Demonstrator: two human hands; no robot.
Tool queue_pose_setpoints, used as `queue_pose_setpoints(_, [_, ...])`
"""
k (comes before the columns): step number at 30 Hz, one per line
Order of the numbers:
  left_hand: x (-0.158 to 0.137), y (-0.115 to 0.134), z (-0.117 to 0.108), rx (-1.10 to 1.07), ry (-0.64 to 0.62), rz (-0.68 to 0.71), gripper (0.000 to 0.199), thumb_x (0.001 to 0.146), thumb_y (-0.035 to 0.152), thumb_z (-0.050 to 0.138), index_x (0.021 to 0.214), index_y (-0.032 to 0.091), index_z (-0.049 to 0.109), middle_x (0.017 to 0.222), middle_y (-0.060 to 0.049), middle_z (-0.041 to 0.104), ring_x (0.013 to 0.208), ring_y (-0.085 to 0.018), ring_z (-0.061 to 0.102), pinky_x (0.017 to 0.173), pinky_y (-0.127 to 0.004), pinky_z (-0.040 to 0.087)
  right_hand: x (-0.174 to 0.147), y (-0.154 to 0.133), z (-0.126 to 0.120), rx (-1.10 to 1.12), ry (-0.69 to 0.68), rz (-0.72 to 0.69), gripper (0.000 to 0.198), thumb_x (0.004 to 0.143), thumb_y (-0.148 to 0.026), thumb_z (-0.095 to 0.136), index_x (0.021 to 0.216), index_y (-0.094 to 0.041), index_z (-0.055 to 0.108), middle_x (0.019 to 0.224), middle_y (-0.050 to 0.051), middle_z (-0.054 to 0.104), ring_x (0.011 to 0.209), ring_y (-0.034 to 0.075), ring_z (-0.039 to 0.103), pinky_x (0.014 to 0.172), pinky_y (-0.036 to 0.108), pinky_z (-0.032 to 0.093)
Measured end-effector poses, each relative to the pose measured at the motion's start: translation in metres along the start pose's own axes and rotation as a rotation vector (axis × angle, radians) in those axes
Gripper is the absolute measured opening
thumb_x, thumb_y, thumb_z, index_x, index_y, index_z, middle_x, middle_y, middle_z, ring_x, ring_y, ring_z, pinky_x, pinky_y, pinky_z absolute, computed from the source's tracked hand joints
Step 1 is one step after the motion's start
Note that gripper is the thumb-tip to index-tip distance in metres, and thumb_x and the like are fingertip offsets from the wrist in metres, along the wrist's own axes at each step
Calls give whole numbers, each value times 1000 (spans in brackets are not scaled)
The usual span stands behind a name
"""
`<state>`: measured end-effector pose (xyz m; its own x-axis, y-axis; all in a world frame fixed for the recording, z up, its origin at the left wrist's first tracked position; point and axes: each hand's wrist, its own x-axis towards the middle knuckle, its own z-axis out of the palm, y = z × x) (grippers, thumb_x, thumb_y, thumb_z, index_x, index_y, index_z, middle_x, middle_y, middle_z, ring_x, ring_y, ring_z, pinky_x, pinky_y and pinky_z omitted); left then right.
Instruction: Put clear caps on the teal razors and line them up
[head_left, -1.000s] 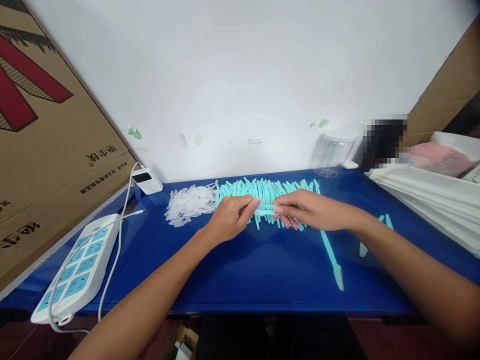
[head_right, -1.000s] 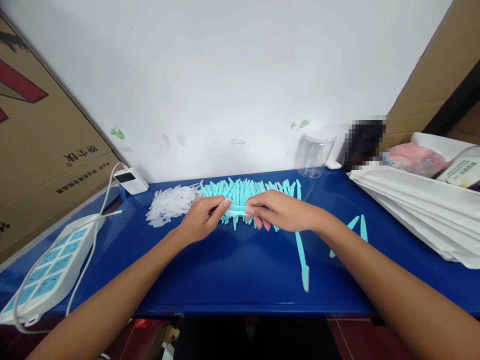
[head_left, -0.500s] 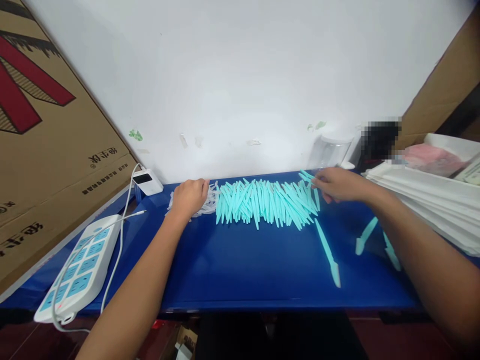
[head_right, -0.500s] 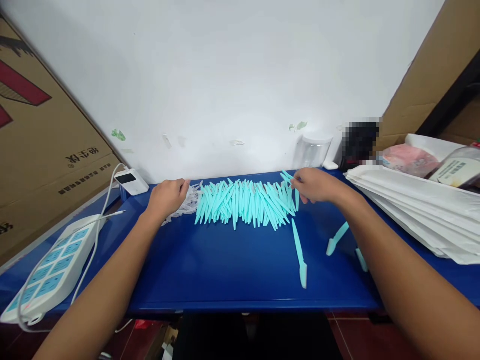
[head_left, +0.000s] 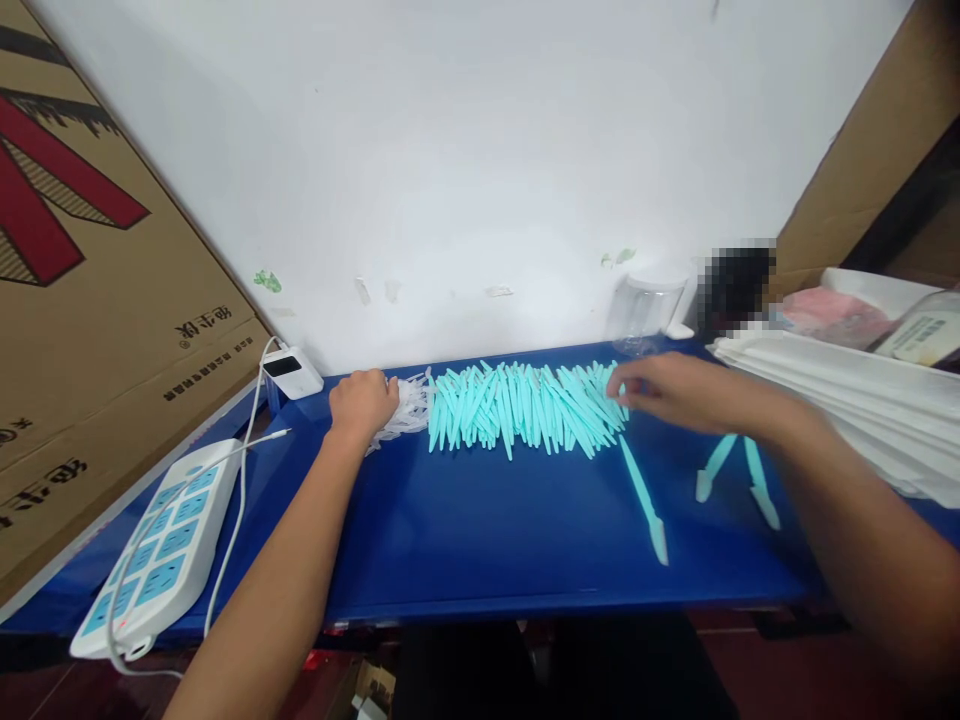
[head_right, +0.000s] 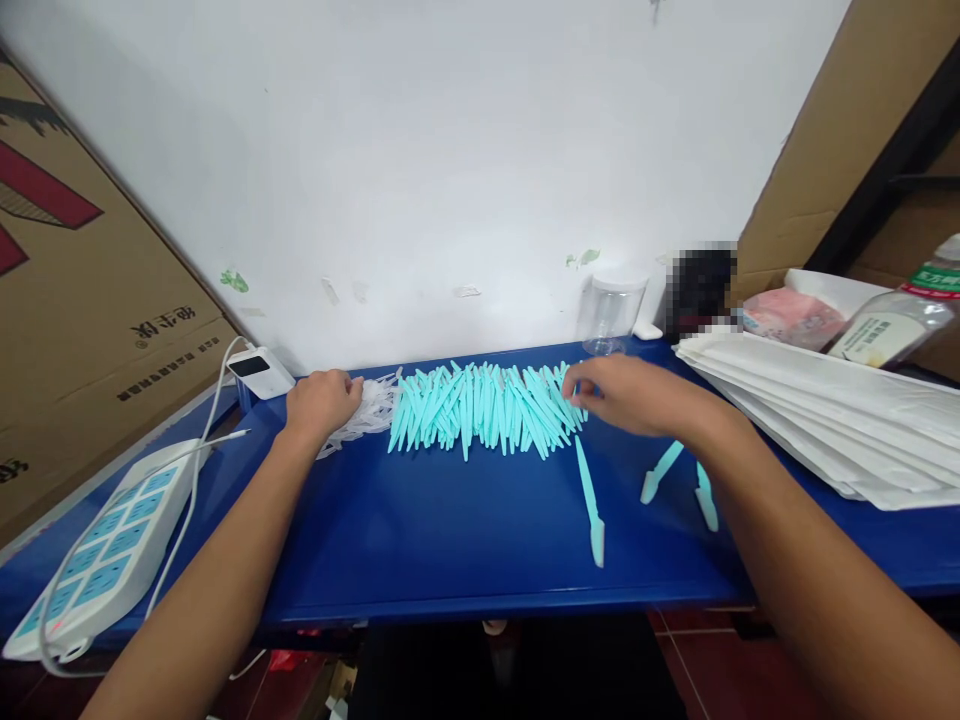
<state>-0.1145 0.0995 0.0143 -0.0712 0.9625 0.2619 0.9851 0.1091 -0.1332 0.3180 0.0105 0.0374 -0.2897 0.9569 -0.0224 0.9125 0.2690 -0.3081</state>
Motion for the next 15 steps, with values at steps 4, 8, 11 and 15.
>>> queue_pose_setpoints(4, [-1, 1, -1, -36, 42, 13, 51, 101, 48, 42, 112, 14, 78, 108, -23, 76, 103, -42, 72, 82, -48, 53, -48, -12, 7, 228, -274, -163, 29, 89, -35, 63, 114, -33, 77, 113, 8, 69, 89, 26, 68, 75, 36, 51])
queue_pose_setpoints(8, [-4, 7, -4, -54, 128, 84, 45, 102, 46, 44, 114, 18, 77, 106, -19, 77, 98, -39, 72, 78, -44, 51, -65, -16, 19, 292, -374, -105, 16, 84, -34, 71, 99, -32, 75, 108, 6, 63, 93, 26, 64, 78, 36, 48])
queue_pose_setpoints(11, [-7, 12, -5, -56, 204, 139, 43, 107, 39, 36, 113, 18, 73, 105, -17, 77, 96, -36, 72, 73, -39, 47, -61, -18, 24, 331, -393, -165, 14, 87, -41, 74, 91, -28, 73, 105, 6, 60, 104, 28, 60, 88, 37, 46])
queue_pose_setpoints(15, [-10, 18, -5, -78, 247, 132, 44, 111, 37, 27, 120, 20, 67, 94, -14, 77, 87, -33, 73, 68, -35, 40, -58, -20, 16, 364, -283, -226, 32, 97, -58, 61, 99, -26, 67, 104, 7, 61, 106, 28, 55, 93, 39, 44])
